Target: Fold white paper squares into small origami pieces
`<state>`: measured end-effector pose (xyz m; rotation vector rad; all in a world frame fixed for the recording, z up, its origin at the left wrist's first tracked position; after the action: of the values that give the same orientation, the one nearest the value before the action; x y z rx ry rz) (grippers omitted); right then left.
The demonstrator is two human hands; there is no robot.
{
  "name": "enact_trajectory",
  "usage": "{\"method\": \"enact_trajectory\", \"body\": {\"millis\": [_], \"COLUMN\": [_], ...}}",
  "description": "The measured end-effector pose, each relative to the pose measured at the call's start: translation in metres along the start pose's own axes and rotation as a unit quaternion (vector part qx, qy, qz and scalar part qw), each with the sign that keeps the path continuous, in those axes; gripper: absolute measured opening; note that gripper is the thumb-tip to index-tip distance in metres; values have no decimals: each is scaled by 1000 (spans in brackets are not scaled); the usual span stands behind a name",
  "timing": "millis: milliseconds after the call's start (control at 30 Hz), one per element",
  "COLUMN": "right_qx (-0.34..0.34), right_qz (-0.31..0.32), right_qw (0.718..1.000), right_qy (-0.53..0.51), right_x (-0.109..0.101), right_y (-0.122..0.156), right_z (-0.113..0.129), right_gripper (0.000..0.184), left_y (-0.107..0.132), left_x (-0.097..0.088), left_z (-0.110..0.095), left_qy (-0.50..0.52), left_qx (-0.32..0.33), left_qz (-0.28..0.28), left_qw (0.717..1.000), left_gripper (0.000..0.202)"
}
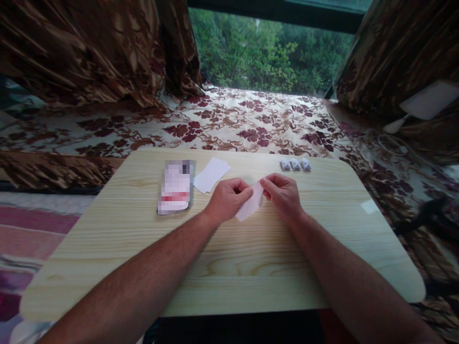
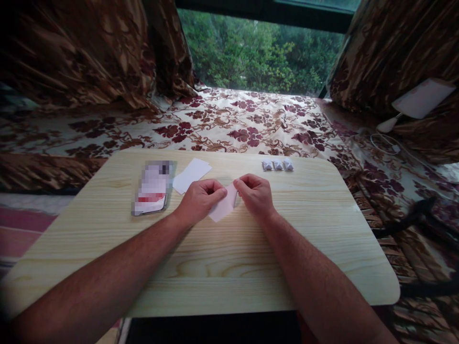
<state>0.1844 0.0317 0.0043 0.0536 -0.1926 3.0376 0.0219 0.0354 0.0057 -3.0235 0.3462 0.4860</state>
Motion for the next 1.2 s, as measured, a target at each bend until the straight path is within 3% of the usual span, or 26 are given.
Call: {"method": "enact_trajectory", "body": {"millis": [700, 867, 1000, 1200], "right_qx": [-24, -29, 2, 20], "right_qz": [-36, -54, -26, 34], "right_qw": [999, 998, 998, 999], "right_qy": [3, -25, -61, 7], "right_x": [1, -3, -5, 2], "right_y": [-3, -5, -5, 0], "right_z": [2, 3, 1, 1], "right_gripper": [14, 23, 29, 28], "left_y": [-2, -1, -1, -1], "left_x": [0, 0, -2, -2], "left_z": [3, 2, 2, 1], "left_qy": [9, -2, 8, 29], "left_qx": [-4, -7, -10, -11], "left_qz": [2, 6, -10, -15], "left_qw": [1000, 1000, 1000, 999], "left_gripper": [24, 23, 24, 26]}}
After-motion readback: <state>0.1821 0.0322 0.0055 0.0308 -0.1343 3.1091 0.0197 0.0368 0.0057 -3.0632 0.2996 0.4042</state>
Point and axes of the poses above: each hand's wrist, its own y-axis away from the middle knuckle, its own x-axis out of the palm, z = x × y, the point moved 4 cm from there along -y, towards the middle knuckle, and after that the axes turned 4 degrees about -y, right-handed, at the moved point
